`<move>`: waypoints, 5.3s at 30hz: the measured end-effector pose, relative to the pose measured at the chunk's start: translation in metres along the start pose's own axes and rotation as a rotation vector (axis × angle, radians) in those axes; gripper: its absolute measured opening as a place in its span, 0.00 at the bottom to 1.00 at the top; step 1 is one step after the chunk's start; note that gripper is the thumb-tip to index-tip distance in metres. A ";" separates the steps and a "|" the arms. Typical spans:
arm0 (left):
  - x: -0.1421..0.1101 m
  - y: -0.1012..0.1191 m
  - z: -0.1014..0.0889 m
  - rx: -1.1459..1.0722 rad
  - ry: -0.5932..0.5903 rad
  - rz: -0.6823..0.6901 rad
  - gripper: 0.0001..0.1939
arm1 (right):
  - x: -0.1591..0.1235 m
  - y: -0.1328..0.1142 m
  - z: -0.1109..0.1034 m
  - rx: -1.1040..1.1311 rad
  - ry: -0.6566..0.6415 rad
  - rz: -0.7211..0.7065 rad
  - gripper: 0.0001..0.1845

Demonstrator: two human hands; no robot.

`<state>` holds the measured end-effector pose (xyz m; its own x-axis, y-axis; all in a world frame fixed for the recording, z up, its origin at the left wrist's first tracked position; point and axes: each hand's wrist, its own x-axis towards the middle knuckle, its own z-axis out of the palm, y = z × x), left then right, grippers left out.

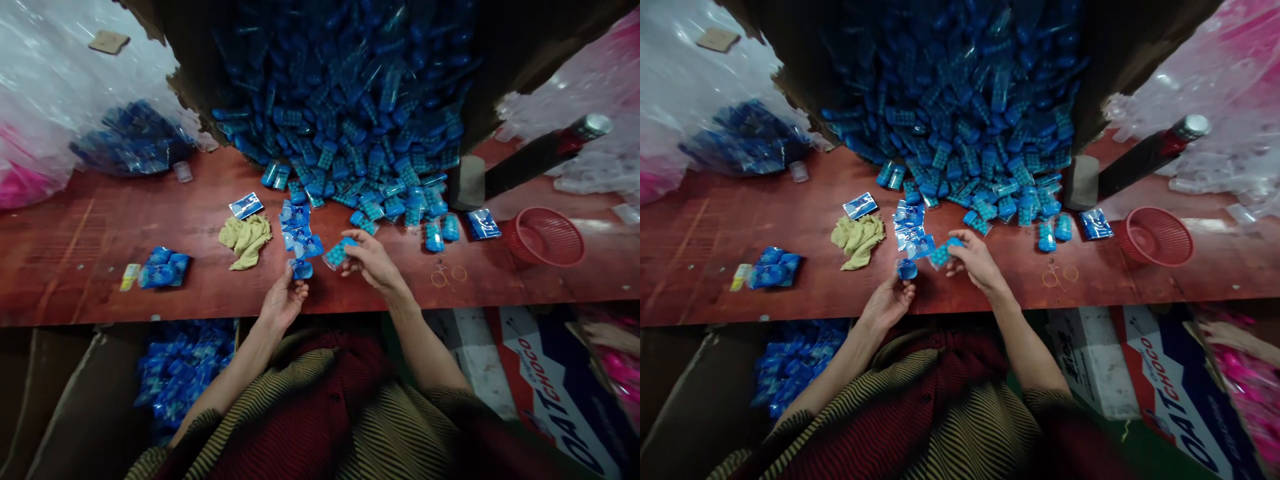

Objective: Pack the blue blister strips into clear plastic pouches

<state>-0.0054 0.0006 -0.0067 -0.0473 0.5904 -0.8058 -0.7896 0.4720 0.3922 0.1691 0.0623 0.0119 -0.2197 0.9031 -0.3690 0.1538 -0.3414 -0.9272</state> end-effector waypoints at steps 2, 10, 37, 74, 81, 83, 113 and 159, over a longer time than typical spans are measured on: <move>0.001 -0.002 0.000 0.010 -0.022 0.047 0.11 | -0.012 0.003 0.008 0.321 -0.097 0.050 0.21; 0.004 -0.006 -0.006 0.113 -0.147 0.237 0.15 | -0.020 0.006 0.016 0.465 -0.150 0.032 0.23; -0.002 -0.006 -0.001 0.035 -0.113 0.355 0.17 | -0.051 0.055 0.060 0.115 0.200 -0.296 0.22; -0.017 0.008 0.015 0.256 -0.207 0.117 0.08 | -0.056 0.049 0.061 0.091 0.202 -0.507 0.07; -0.013 0.012 0.006 0.203 -0.307 0.056 0.06 | -0.049 0.042 0.051 0.430 -0.054 -0.227 0.29; -0.013 0.012 0.006 0.199 -0.341 0.044 0.08 | -0.050 0.039 0.052 0.474 -0.077 -0.207 0.33; -0.022 0.021 0.008 0.392 -0.713 -0.213 0.12 | -0.048 0.029 0.040 0.341 -0.285 -0.115 0.49; -0.020 0.053 -0.048 0.428 0.057 0.607 0.15 | 0.031 0.001 0.055 -0.918 0.011 -0.469 0.29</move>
<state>-0.0761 -0.0176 0.0090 -0.4401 0.7990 -0.4098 -0.3075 0.2947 0.9048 0.1098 0.0751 -0.0040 -0.4388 0.8983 0.0225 0.7327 0.3722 -0.5698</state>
